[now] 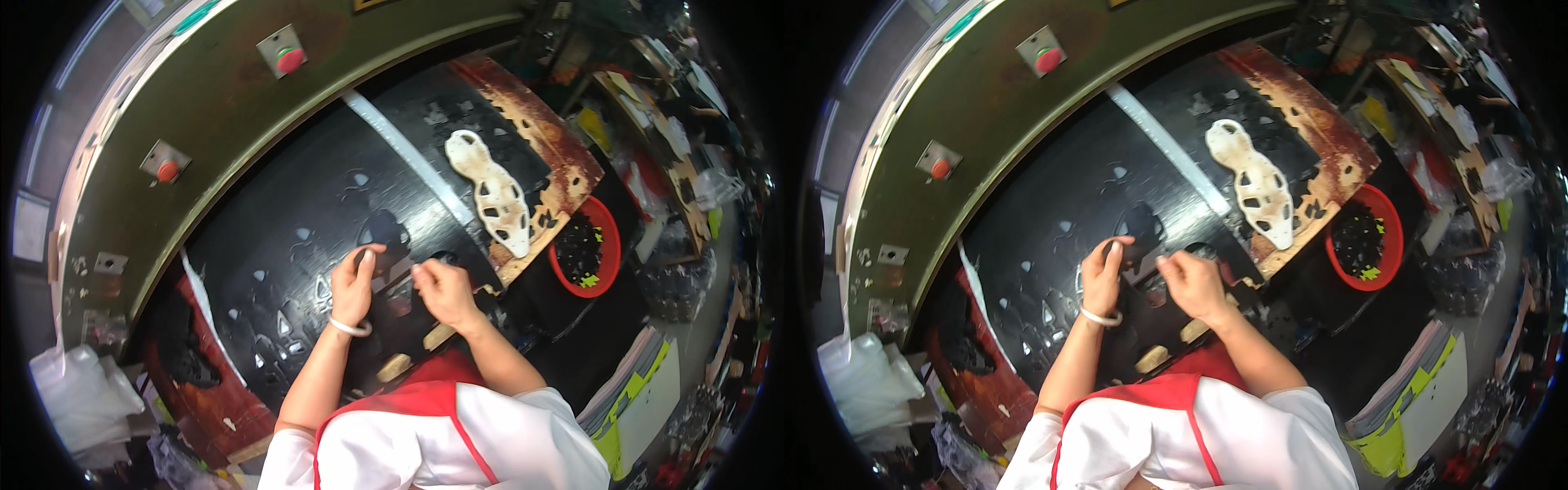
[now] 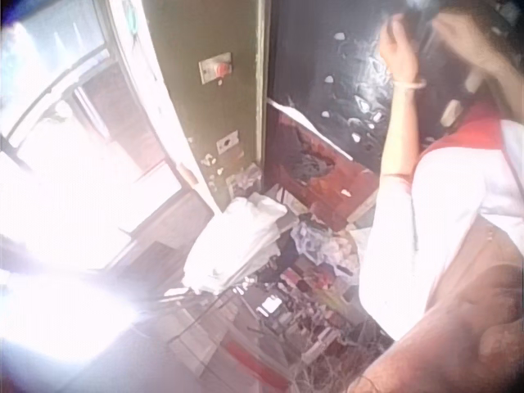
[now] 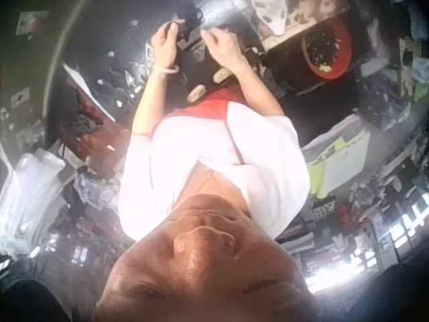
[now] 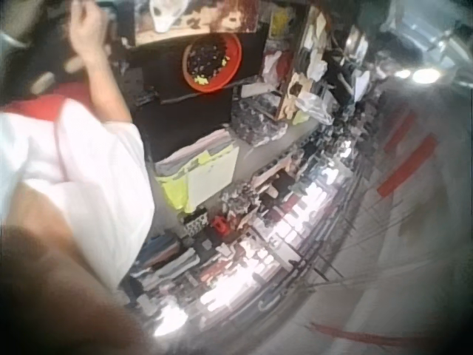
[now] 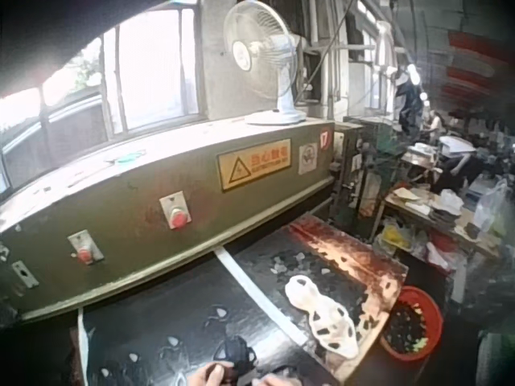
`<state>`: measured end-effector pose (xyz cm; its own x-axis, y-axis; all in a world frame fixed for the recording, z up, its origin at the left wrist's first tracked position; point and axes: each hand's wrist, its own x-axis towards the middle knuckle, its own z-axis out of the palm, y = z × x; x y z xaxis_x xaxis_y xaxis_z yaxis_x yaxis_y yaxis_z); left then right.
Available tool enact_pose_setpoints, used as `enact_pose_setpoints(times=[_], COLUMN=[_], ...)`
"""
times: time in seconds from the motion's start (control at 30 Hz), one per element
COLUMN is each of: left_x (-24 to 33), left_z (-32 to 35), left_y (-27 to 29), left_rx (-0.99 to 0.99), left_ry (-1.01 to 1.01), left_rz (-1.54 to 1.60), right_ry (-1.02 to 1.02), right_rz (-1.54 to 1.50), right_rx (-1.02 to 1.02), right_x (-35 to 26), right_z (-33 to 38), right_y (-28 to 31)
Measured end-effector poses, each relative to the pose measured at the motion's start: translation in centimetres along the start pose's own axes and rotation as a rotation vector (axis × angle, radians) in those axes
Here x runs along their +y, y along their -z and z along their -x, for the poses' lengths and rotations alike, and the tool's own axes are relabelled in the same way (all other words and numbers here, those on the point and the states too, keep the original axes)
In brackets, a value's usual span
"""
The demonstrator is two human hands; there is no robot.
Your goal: The person places black rubber sheets onto a hydraulic press, aligns them with a white shoe sole mold, and presses the machine to cut out multiple sole shapes. The person removes the cut pieces and places them into a red bin, repeating the process with new sheets.
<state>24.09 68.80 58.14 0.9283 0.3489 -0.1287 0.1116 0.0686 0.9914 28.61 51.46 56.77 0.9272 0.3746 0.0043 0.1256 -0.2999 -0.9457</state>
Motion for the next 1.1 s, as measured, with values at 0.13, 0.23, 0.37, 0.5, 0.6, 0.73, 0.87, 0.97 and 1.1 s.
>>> enact_pose_setpoints(times=[0.13,0.23,0.37,0.5,0.6,0.73,0.87,0.97,1.1], left_x=[-0.8,-0.1,5.2,14.8,21.3,21.6,11.6,2.9,-3.2], left_z=[-0.3,-1.2,-5.8,-11.3,-11.8,-7.5,0.9,7.8,11.8], left_y=[0.6,0.7,5.2,16.1,23.0,22.1,12.6,6.9,6.2], left_rx=[-0.068,-0.100,0.414,0.559,0.457,0.433,0.216,-0.188,-0.329], left_ry=[0.079,0.149,-0.095,-0.556,-0.760,-0.707,-0.935,-0.907,-0.778], left_rz=[0.098,0.173,0.159,0.304,0.135,-0.369,-0.921,-0.755,-0.843], right_ry=[0.060,0.097,0.190,0.232,0.309,0.060,-0.386,-0.567,-0.500], right_rz=[0.127,-0.035,0.008,0.029,0.067,-0.082,-0.238,-0.361,-0.503], right_rx=[0.032,0.054,0.157,0.108,0.087,-0.472,-0.971,-1.086,-1.061], right_x=[0.7,1.0,3.2,5.0,4.2,1.5,0.1,0.5,1.2], right_z=[-0.7,-0.9,0.5,1.7,1.9,0.7,-1.6,-2.7,-2.4], right_y=[-5.3,-6.1,-6.3,-6.2,-5.5,-3.6,-2.8,-3.2,-3.8])
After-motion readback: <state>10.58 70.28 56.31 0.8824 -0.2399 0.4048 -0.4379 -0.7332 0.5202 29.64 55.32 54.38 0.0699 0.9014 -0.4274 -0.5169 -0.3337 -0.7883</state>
